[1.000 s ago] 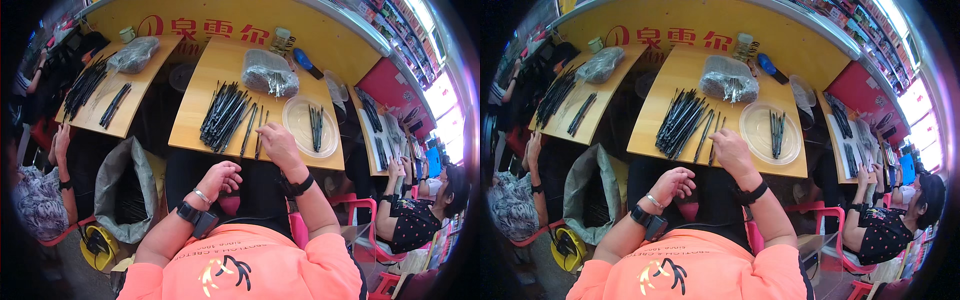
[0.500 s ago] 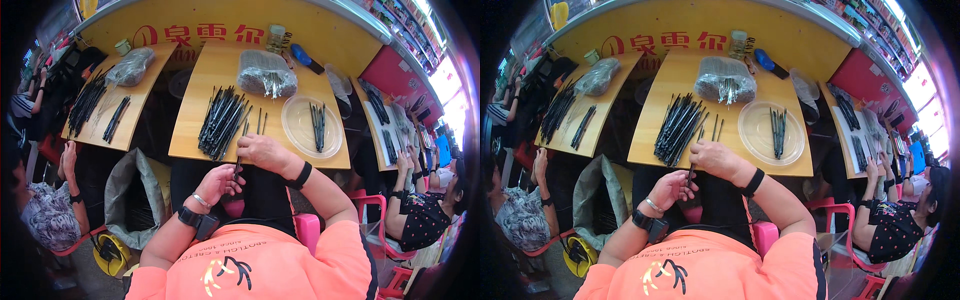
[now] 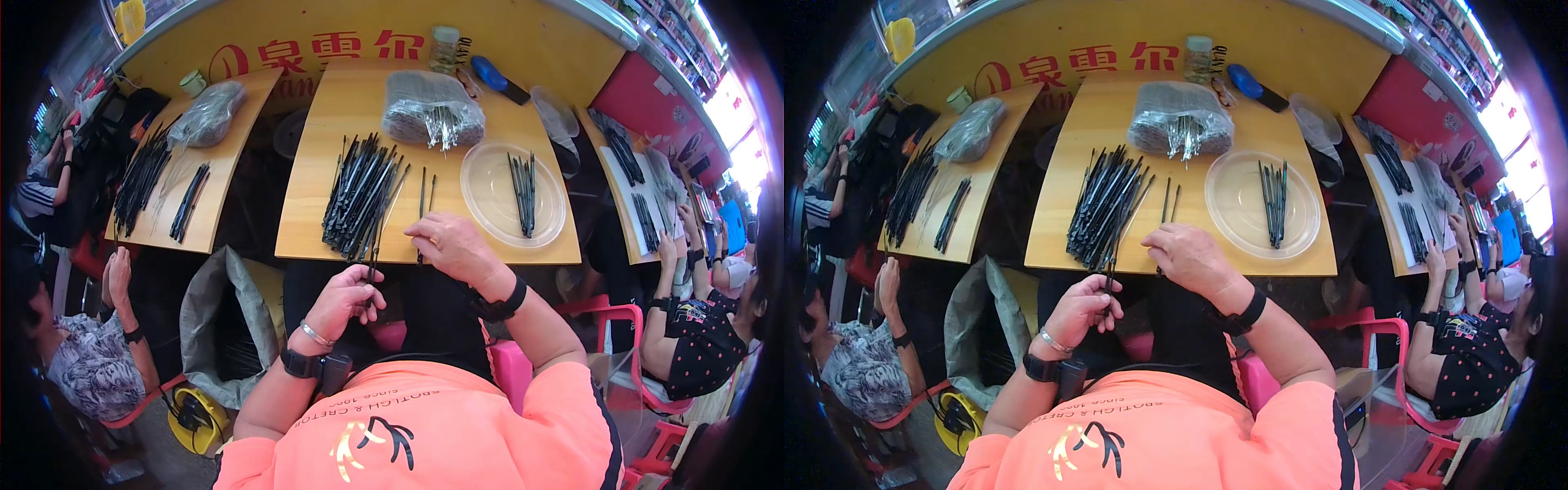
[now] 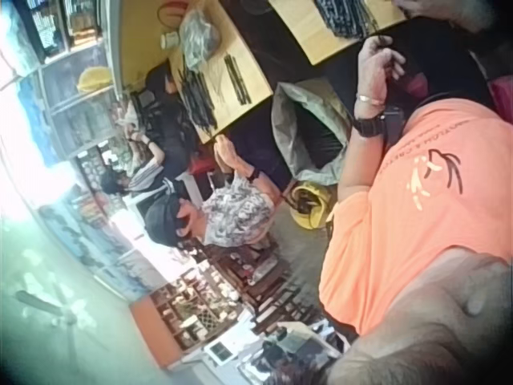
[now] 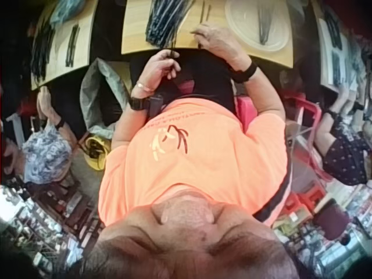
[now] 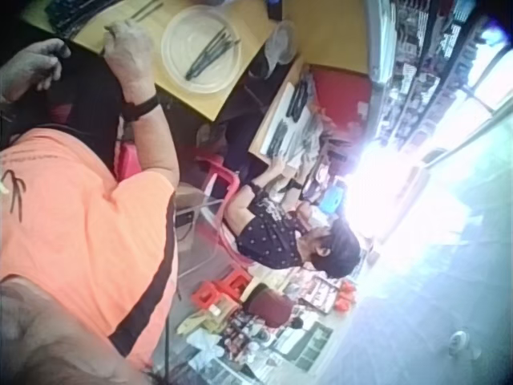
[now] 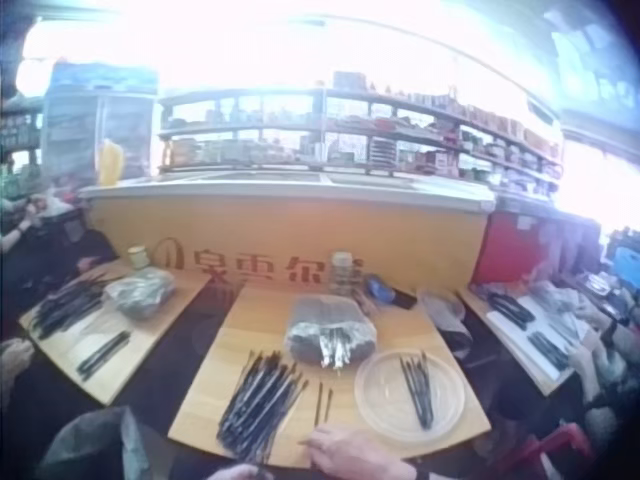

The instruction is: Sorting and bundling black plastic sticks into groups using rubber bands at a workshop table.

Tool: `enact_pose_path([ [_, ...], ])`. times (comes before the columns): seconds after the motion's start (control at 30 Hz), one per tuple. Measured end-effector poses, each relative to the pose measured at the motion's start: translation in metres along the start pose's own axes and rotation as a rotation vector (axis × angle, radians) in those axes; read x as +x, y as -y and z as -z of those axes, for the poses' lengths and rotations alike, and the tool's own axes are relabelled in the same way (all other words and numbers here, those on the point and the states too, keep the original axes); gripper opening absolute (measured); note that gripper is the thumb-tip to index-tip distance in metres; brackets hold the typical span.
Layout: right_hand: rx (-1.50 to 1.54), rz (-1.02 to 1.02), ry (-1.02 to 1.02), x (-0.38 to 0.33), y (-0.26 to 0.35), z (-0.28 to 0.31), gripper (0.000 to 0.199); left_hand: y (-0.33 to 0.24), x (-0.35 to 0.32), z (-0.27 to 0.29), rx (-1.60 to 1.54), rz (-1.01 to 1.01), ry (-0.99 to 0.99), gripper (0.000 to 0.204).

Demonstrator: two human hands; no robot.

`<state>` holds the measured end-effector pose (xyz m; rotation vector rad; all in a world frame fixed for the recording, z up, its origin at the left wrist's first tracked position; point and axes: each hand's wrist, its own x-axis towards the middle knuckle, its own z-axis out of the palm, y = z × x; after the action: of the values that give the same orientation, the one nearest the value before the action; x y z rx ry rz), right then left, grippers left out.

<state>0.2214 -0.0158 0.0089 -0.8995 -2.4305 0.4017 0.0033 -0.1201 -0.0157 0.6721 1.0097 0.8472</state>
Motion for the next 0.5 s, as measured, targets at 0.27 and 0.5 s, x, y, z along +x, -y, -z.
enact_pose_path([
  [0.27, 0.079, -0.038, -0.019, 0.011, 0.009, -0.016, 0.023, 0.009, 0.003, 0.005, -0.051, 0.008, 0.041, 0.02],
  [0.5, 0.06, -0.081, 0.02, 0.024, 0.017, -0.025, 0.025, 0.003, -0.001, 0.001, -0.051, -0.02, 0.045, 0.02],
])
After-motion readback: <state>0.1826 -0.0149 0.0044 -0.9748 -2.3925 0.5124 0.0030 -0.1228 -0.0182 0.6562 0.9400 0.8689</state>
